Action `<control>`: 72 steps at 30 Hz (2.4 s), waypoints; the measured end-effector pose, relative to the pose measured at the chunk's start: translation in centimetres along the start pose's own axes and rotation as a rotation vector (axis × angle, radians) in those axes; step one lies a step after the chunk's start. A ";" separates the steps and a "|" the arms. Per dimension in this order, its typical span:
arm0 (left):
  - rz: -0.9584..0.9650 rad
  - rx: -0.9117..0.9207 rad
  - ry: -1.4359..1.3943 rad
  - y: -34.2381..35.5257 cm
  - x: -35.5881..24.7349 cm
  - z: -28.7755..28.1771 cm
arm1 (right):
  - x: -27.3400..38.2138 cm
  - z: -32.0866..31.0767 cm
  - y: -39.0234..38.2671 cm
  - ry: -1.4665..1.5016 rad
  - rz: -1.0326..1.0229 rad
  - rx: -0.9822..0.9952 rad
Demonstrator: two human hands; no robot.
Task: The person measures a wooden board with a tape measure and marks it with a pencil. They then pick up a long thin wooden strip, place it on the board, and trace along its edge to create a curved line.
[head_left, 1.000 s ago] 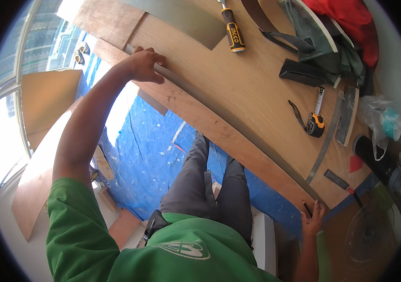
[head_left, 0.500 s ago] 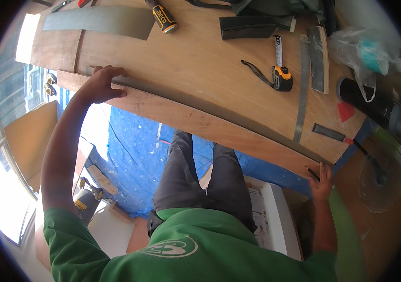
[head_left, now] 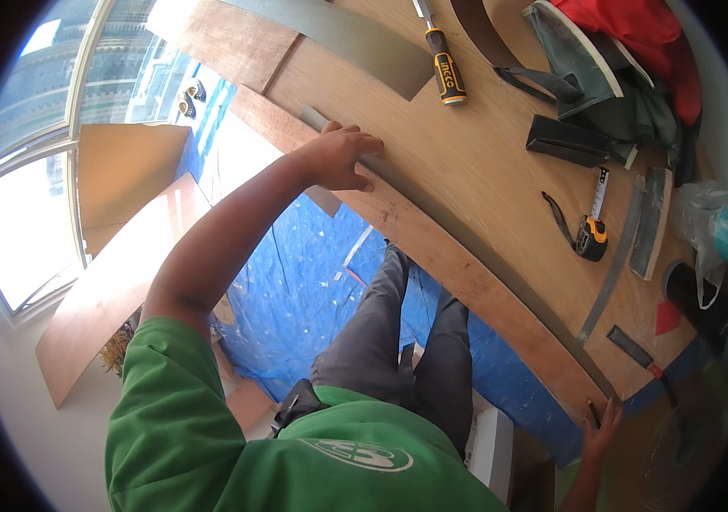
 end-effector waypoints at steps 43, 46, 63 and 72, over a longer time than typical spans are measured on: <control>-0.046 -0.314 -0.048 0.1 9.4 0.9 | 2.9 -2.4 0.5 -0.224 0.070 -0.059; -0.058 -0.325 -0.051 0.3 10.7 1.3 | 3.3 -2.3 0.5 -0.215 0.057 -0.054; -0.104 -0.393 0.010 -0.4 10.2 1.5 | 6.8 -3.7 1.6 -0.164 0.153 -0.001; -0.190 -0.517 -0.014 -0.2 4.8 0.8 | 20.7 -3.0 2.9 0.315 -0.236 -0.122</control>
Point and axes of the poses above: each hand's wrist, its own y-axis towards the middle knuckle, its own z-axis out of the palm, x = y × z, the point moved 3 cm from there along y, towards the middle knuckle
